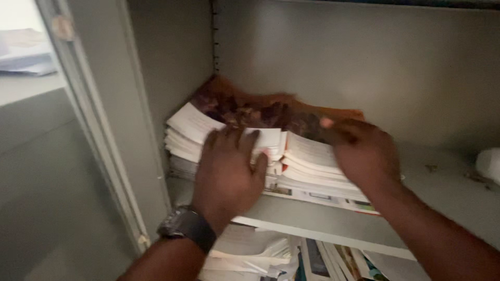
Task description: The person picks up religious booklets and magazines from a desk and places them onto the shelves of a metal storage cabinet, moving aside other papers inside the cabinet.
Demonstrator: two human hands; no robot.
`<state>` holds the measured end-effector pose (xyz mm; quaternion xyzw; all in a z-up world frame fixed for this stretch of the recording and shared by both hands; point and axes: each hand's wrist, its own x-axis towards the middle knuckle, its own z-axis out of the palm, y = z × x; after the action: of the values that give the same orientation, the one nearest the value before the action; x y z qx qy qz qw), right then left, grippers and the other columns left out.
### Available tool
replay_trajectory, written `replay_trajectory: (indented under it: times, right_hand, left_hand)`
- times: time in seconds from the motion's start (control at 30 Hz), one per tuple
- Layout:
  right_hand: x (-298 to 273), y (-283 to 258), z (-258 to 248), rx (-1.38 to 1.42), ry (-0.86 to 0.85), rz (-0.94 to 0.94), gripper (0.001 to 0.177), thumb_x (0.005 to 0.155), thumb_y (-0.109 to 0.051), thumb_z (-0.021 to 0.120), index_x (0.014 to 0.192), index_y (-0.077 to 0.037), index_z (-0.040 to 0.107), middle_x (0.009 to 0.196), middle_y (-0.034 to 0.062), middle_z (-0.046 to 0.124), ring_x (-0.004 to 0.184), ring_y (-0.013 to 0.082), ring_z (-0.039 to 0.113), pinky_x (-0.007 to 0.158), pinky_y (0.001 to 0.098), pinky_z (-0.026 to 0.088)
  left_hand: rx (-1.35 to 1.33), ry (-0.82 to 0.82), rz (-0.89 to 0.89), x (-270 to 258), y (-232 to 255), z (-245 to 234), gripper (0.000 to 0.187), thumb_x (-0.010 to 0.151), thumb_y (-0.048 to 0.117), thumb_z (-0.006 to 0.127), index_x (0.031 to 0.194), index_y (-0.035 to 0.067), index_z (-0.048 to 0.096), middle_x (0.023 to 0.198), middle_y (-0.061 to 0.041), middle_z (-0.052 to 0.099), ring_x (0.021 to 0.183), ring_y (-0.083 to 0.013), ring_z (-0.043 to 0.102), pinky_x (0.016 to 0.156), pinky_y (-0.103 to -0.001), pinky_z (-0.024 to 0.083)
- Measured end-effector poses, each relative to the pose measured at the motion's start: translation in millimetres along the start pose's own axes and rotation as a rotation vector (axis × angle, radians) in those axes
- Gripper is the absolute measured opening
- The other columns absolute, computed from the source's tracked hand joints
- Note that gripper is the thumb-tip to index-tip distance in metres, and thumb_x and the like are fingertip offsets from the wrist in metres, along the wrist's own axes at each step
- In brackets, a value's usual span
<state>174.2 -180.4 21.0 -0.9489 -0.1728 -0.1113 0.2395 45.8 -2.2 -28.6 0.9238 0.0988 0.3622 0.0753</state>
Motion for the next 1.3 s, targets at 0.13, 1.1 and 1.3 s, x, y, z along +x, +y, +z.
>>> replay_trajectory:
  times: [0.13, 1.1, 1.3]
  right_hand:
    - [22, 46, -3, 0.047, 0.005, 0.278, 0.066, 0.107, -0.063, 0.045, 0.116, -0.001, 0.066, 0.093, 0.0207, 0.074, 0.076, 0.0332, 0.077, 0.074, 0.0471, 0.057]
    - [-85, 110, 8, 0.305, 0.508, -0.806, 0.030, 0.097, -0.009, 0.066, 0.124, -0.001, 0.058, 0.144, 0.0276, 0.056, 0.135, 0.0406, 0.056, 0.115, 0.0516, 0.046]
    - [-172, 122, 58, 0.544, 0.118, -1.017, 0.012, 0.095, -0.007, 0.062, 0.107, -0.009, 0.063, 0.119, 0.0124, 0.067, 0.116, 0.0256, 0.064, 0.108, 0.0444, 0.048]
  left_hand:
    - [0.018, 0.039, 0.101, -2, 17, 19, 0.054, 0.103, 0.044, 0.039, 0.142, 0.009, 0.053, 0.148, -0.021, 0.048, 0.142, -0.0386, 0.037, 0.118, -0.060, 0.016]
    - [-0.052, 0.008, 0.039, -116, 83, 34, 0.065, 0.080, 0.014, 0.056, 0.141, -0.006, 0.046, 0.155, -0.025, 0.040, 0.148, -0.0384, 0.029, 0.122, -0.054, 0.020]
    - [-0.110, 0.054, -0.207, -189, 100, 32, 0.067, 0.078, 0.007, 0.054, 0.144, -0.004, 0.047, 0.163, -0.022, 0.037, 0.154, -0.0339, 0.027, 0.122, -0.050, 0.025]
